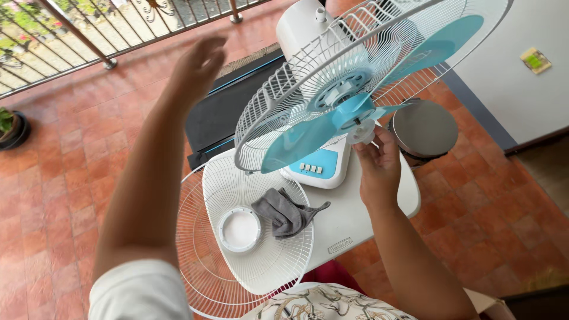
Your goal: The person wipes the blue fan blades with a gray cloth, then works on the fan head, unscrewing the blade cap and removing the blades from the motor shaft. They then reattach the blades and secure the front grille back onto the fan.
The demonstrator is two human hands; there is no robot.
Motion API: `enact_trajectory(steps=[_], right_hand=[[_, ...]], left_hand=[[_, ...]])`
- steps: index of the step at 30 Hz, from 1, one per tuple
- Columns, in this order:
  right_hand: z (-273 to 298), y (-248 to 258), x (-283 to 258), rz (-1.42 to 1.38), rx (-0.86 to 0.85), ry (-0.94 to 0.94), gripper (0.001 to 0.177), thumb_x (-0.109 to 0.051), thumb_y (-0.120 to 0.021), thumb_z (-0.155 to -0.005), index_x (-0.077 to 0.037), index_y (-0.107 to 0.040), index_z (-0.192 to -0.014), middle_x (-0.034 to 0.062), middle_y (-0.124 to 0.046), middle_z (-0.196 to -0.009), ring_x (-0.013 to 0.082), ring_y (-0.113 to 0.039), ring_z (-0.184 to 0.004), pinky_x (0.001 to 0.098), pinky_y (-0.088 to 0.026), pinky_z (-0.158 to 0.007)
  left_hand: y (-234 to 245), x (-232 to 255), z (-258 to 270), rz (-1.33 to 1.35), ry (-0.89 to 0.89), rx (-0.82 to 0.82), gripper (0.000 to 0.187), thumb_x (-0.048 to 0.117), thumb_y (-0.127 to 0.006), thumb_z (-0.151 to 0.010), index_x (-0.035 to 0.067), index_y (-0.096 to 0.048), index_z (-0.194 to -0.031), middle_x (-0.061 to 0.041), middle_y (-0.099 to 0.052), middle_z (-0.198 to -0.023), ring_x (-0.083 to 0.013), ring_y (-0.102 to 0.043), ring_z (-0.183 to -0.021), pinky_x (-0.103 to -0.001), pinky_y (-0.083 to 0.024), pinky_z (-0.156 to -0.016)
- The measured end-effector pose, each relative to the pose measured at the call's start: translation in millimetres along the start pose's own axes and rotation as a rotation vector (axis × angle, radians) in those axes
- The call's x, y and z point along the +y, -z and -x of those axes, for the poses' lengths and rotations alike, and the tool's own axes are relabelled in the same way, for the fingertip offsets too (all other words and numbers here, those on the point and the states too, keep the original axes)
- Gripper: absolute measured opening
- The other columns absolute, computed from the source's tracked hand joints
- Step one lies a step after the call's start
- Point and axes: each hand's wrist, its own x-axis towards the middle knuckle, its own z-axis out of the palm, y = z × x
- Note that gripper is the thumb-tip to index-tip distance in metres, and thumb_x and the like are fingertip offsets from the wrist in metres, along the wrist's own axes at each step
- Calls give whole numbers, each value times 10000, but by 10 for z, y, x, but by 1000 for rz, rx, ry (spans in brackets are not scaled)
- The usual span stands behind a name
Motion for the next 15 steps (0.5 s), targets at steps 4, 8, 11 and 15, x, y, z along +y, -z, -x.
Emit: enact_trajectory(steps=[4, 8, 11, 15], right_hand=[[46, -100, 4, 169, 94, 63, 437, -67, -700, -1010, -10, -509, -1398, 97, -605, -1347, 141, -614, -1165, 310, -505, -1046], [-38, -186, -51, 138, 176, 15, 411, -74, -696, -985, -27, -496, -1341, 97, -593, -1333, 154, -648, -1136, 335, -556, -1018], [31, -130, -59, 130, 200, 14, 408, -69, -696, -994, -34, -491, -1346, 103, -584, -1357, 154, -640, -1153, 347, -556, -1017], [17, -151, -43, 181, 201, 63, 393, -64, -691, -1015, -32, -499, -1357, 103, -575, -1380, 161, -651, -1160, 344, -550, -1037]], left_hand=[[-647, 183, -840, 225, 42, -204, 564, 449, -544, -1063, 129, -453, -1519, -153, -574, -1468, -277, -564, -1371, -383, -491, -1086], [-1000, 340, -1122, 494, -38, -319, 663, 478, -625, -1053, 48, -436, -1521, -186, -586, -1479, -299, -523, -1402, -400, -412, -1131], [-1089, 271, -1064, 268, 7, -275, 789, 501, -735, -905, 51, -441, -1482, -155, -648, -1377, -283, -631, -1240, -390, -513, -1038], [-1093, 217, -1029, 398, -43, -260, 808, 479, -809, -909, 27, -455, -1478, -179, -638, -1392, -280, -627, -1298, -396, -514, -1074]])
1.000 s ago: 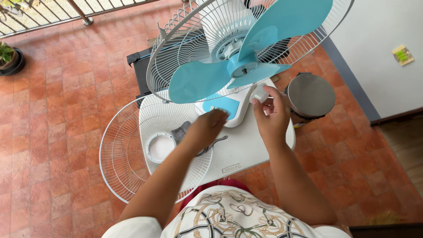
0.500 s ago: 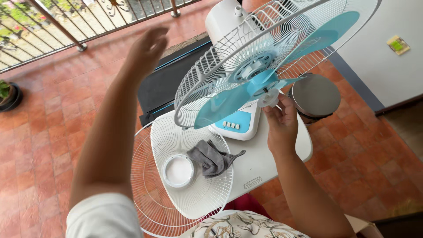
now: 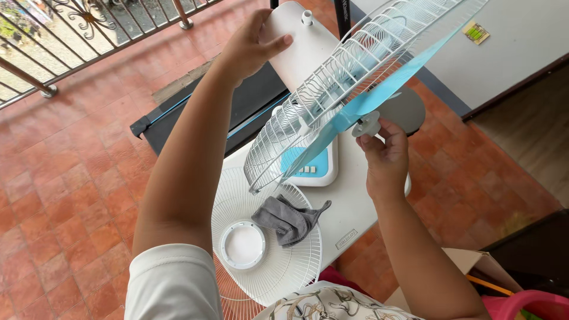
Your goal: The person wipes the blue fan blades with a gray cloth, then works on the fan head, unscrewing the blade cap and removing the blades from the motor shaft. They then reattach the blades and secure the front grille back onto the fan.
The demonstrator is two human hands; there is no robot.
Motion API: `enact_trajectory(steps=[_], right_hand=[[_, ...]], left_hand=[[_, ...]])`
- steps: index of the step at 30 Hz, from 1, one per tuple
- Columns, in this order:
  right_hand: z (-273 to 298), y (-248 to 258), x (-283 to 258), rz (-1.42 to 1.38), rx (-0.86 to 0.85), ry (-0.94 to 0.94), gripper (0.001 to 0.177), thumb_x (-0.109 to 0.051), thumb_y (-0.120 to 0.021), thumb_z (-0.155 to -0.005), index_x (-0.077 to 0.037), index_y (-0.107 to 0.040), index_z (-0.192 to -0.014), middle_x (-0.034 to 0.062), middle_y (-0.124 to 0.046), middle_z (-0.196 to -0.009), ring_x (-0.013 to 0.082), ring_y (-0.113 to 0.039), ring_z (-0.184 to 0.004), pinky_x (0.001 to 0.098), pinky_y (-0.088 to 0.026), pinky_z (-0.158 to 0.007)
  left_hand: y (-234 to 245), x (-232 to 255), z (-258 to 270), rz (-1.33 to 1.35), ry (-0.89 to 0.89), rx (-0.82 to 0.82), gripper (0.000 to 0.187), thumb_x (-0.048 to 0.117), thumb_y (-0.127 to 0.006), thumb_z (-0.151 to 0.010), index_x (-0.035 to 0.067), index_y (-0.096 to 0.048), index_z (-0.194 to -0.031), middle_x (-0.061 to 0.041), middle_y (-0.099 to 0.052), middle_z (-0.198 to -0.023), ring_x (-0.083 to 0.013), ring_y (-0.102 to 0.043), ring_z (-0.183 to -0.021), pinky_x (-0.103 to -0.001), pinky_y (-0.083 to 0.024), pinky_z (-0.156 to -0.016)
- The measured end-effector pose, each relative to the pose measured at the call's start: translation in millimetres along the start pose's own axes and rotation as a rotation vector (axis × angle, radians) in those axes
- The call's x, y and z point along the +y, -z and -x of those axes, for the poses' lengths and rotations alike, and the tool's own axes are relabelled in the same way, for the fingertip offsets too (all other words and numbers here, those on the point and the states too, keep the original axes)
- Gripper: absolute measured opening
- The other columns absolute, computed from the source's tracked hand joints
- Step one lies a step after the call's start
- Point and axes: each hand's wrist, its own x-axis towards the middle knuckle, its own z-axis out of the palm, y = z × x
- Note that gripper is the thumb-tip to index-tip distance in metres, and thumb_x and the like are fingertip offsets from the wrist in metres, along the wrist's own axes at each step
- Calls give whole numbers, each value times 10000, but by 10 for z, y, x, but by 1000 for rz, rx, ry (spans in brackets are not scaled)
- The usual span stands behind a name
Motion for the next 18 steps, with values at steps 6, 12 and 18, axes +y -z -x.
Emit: enact_trajectory(steps=[6, 12, 18], right_hand=[[29, -52, -82, 64, 46, -18, 386, -38, -693, -1006, -22, -521, -1351, 93, -622, -1333, 144, -646, -1122, 329, -553, -1021], [48, -17, -57, 83, 25, 45, 379, 14, -675, -1010, -19, -516, -1353, 88, -619, -1305, 137, -647, -1141, 319, -568, -1030], [87, 12, 7, 354, 13, 215, 437, 58, -683, -1016, 0, -495, -1405, 105, -595, -1347, 157, -649, -1185, 291, -561, -1010]], left_hand=[[-23, 82, -9, -49, 44, 7, 833, 482, -816, -904, 39, -420, -1488, -187, -594, -1402, -301, -610, -1292, -402, -516, -1055], [-73, 163, -1, -43, -2, -8, 776, 463, -800, -922, 89, -437, -1497, -157, -654, -1386, -294, -656, -1277, -408, -523, -1056], [-83, 149, 19, 3, -41, -11, 772, 445, -816, -922, 77, -434, -1483, -160, -675, -1363, -298, -693, -1249, -402, -569, -1026]])
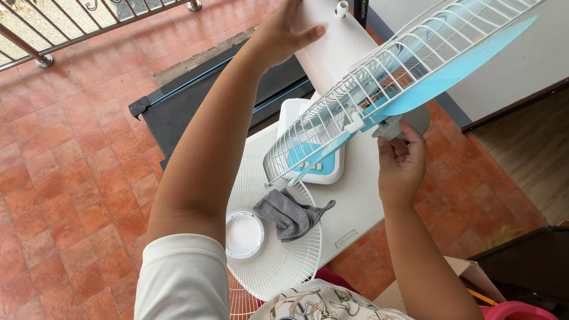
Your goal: The person wipes the blue fan blades with a gray cloth, then works on the fan head, unscrewing the blade cap and removing the blades from the motor shaft. They then reattach the blades and secure the front grille back onto the fan.
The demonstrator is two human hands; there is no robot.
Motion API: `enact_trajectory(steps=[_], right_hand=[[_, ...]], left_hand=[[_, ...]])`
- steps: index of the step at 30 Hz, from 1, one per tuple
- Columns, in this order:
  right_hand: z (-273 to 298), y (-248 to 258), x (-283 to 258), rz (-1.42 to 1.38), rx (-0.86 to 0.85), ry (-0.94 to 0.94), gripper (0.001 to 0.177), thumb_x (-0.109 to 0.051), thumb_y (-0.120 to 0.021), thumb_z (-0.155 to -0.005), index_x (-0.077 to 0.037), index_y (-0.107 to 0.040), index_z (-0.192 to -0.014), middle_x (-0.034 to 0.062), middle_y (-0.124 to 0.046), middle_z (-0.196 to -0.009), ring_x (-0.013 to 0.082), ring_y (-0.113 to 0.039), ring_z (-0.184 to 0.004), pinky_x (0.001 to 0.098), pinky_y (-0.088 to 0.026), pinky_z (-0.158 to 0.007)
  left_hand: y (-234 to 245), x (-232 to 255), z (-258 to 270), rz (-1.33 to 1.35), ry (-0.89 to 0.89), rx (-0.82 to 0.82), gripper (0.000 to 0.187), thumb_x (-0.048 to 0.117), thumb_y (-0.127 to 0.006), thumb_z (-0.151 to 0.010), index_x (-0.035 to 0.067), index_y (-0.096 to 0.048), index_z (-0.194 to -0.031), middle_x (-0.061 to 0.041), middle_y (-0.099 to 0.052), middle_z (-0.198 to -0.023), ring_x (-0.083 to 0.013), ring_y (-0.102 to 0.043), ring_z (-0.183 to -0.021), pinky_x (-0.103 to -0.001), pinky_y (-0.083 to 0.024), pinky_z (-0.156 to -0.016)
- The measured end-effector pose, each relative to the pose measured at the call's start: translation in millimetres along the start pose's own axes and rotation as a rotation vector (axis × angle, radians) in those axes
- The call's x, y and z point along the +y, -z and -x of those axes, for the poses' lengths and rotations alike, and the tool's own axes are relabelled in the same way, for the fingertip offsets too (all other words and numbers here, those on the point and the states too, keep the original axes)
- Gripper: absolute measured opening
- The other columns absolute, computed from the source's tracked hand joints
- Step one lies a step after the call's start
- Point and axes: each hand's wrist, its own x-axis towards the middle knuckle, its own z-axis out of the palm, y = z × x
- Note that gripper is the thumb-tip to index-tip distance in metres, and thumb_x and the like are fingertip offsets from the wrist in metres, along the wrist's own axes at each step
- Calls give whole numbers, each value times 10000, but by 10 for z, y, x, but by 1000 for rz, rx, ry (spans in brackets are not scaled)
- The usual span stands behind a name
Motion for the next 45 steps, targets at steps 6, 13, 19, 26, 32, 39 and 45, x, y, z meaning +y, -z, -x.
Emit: enact_trajectory(steps=[6, 13, 19, 26, 32, 39, 45], right_hand=[[4, -7, -26, 172, -23, 158, 406, 26, -681, -1060, 13, -506, -1427, 153, -549, -1359, 196, -645, -1223, 334, -581, -1055], [-96, -26, -30, 30, 22, -12, 288, -153, -618, -1123, -49, -470, -1348, 110, -658, -1080, 143, -672, -848, 297, -595, -787], [-105, -60, -50, -75, -29, -115, 368, -149, -640, -1071, -51, -426, -1353, 132, -673, -1048, 169, -695, -835, 310, -598, -784], [-133, -71, 11, -195, -38, -162, 358, -151, -631, -1070, -8, -480, -1361, 106, -691, -1094, 157, -700, -898, 321, -597, -855], [-159, -63, 129, -166, 32, -163, 338, -191, -685, -1062, 36, -575, -1287, 81, -680, -1084, 128, -681, -916, 312, -599, -886], [-183, -167, 68, -241, -11, -123, 360, -149, -717, -1015, 17, -560, -1294, 69, -680, -1133, 105, -670, -976, 301, -595, -897], [-185, -264, -19, -295, 7, -168, 287, -114, -702, -1027, -50, -542, -1256, 55, -635, -978, 141, -722, -877, 296, -620, -827]], left_hand=[[-29, -49, 4, -37, -40, 39, 774, 447, -810, -930, 68, -430, -1488, -169, -656, -1384, -305, -680, -1253, -402, -570, -1023], [11, -27, 26, -46, -38, 43, 798, 443, -816, -937, 63, -405, -1505, -158, -634, -1411, -307, -661, -1271, -414, -545, -1042], [-5, -74, 6, -94, 3, 59, 816, 499, -807, -905, 59, -442, -1488, -182, -668, -1355, -307, -672, -1252, -413, -547, -1034], [43, -92, 32, -166, 39, 72, 871, 576, -765, -923, 24, -404, -1491, -218, -641, -1365, -334, -631, -1292, -440, -494, -1073], [268, 446, 688, -309, -254, 349, 589, 347, -692, -1150, 10, -441, -1563, -213, -527, -1557, -370, -466, -1479, -462, -371, -1215], [-648, 1655, 2711, -157, -817, 700, 157, 211, -576, -1011, 105, -577, -896, -149, -665, -984, -281, -679, -888, -384, -545, -775], [-1385, 1447, 2217, 12, -17, 286, 353, 248, -573, -1081, 81, -584, -1393, -141, -644, -1398, -289, -643, -1225, -321, -523, -981]])
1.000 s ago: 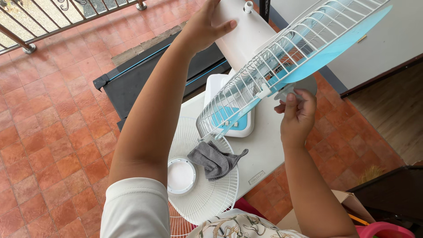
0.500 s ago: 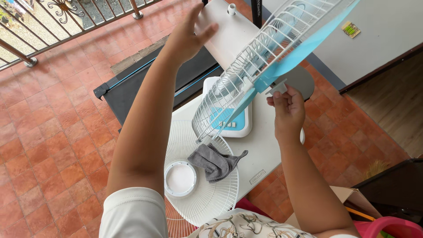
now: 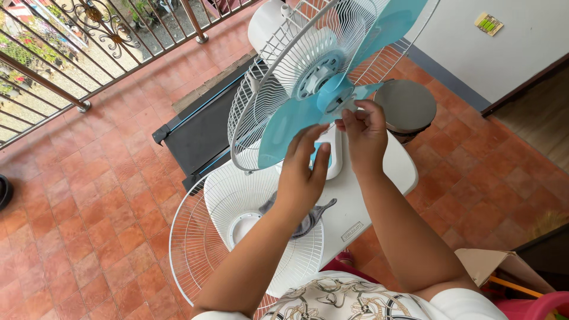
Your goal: The person wipes the blue fan blades with a gray cloth, then works on the fan head, unscrewing the blade cap and removing the blades from the motor shaft. They then reattach the blades and secure the front grille back onto the fan.
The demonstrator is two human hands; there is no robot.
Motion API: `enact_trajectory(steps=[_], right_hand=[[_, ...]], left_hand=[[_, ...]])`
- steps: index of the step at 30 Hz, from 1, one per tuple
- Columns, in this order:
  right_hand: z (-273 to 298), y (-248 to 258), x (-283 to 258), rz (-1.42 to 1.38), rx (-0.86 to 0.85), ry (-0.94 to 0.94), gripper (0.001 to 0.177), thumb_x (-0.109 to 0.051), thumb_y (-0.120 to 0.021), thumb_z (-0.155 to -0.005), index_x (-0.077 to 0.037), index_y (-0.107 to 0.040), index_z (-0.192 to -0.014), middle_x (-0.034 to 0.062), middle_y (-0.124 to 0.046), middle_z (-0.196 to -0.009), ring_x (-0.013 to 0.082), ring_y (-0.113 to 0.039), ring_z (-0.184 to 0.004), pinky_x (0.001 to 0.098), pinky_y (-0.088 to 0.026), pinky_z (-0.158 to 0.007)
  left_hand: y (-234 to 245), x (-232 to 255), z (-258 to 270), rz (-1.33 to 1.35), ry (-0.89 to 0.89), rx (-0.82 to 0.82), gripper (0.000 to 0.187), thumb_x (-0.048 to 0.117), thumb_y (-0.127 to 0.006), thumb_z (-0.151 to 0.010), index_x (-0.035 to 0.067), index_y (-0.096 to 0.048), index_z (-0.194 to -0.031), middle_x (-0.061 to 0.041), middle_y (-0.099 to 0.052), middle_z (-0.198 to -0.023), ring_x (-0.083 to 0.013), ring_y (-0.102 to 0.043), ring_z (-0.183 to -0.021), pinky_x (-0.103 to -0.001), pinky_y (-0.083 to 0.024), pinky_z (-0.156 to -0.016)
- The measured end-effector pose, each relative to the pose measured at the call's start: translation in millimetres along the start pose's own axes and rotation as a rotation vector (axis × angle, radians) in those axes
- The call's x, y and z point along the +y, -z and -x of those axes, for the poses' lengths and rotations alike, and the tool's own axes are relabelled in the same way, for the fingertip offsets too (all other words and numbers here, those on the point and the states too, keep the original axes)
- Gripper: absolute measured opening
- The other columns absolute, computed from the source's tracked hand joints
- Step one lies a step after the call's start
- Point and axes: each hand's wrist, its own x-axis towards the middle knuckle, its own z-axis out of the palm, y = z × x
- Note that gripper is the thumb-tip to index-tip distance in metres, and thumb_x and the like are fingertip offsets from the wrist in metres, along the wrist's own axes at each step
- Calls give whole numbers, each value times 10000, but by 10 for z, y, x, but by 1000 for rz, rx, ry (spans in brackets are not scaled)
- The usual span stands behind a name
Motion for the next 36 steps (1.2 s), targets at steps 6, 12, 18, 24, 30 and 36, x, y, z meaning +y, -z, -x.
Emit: enact_trajectory(steps=[6, 12, 18, 24, 30, 36], right_hand=[[25, 22, 15, -25, -29, -5, 373, -54, -703, -987, -40, -513, -1307, 101, -605, -1200, 180, -747, -970, 303, -620, -862], [24, 60, -3, 99, -56, 61, 460, 6, -720, -934, -21, -509, -1342, 118, -598, -1269, 168, -714, -1090, 278, -574, -914], [33, 104, -85, 569, -18, 164, 368, -136, -783, -942, -69, -618, -1263, 29, -690, -1087, 131, -637, -967, 311, -465, -785], [-14, 119, -147, 697, 27, 407, 309, -203, -807, -978, -80, -648, -1213, 31, -587, -1018, 163, -536, -947, 338, -458, -840], [-31, 125, -206, 724, 49, 486, 438, -213, -828, -951, -69, -610, -1302, 86, -557, -1076, 221, -534, -975, 359, -472, -881], [-50, 147, -281, 935, -52, 766, 420, -113, -819, -952, -108, -610, -1317, 59, -682, -1251, 243, -596, -1175, 442, -454, -1013]], left_hand=[[-441, -629, -317, 715, 795, -97, 711, 639, -511, -911, 172, -452, -1444, -46, -538, -1425, -203, -479, -1353, -440, -397, -1069], [-762, -983, -538, 1217, 800, -140, 838, 738, -558, -891, 48, -513, -1364, -111, -586, -1352, -256, -502, -1343, -517, -352, -1147], [-833, -959, -660, 1312, 800, -134, 795, 705, -569, -914, 43, -575, -1353, -110, -666, -1193, -248, -587, -1197, -522, -393, -1120], [-830, -844, -688, 1367, 830, -118, 754, 649, -599, -914, 52, -557, -1373, -152, -680, -1251, -265, -629, -1203, -481, -434, -1093], [-881, -847, -698, 1453, 868, -53, 753, 597, -648, -904, 11, -538, -1364, -168, -681, -1248, -275, -638, -1226, -461, -471, -1087], [-935, -879, -696, 1581, 861, -3, 644, 520, -700, -944, 19, -552, -1322, -136, -664, -1204, -241, -659, -1138, -409, -517, -1095]])
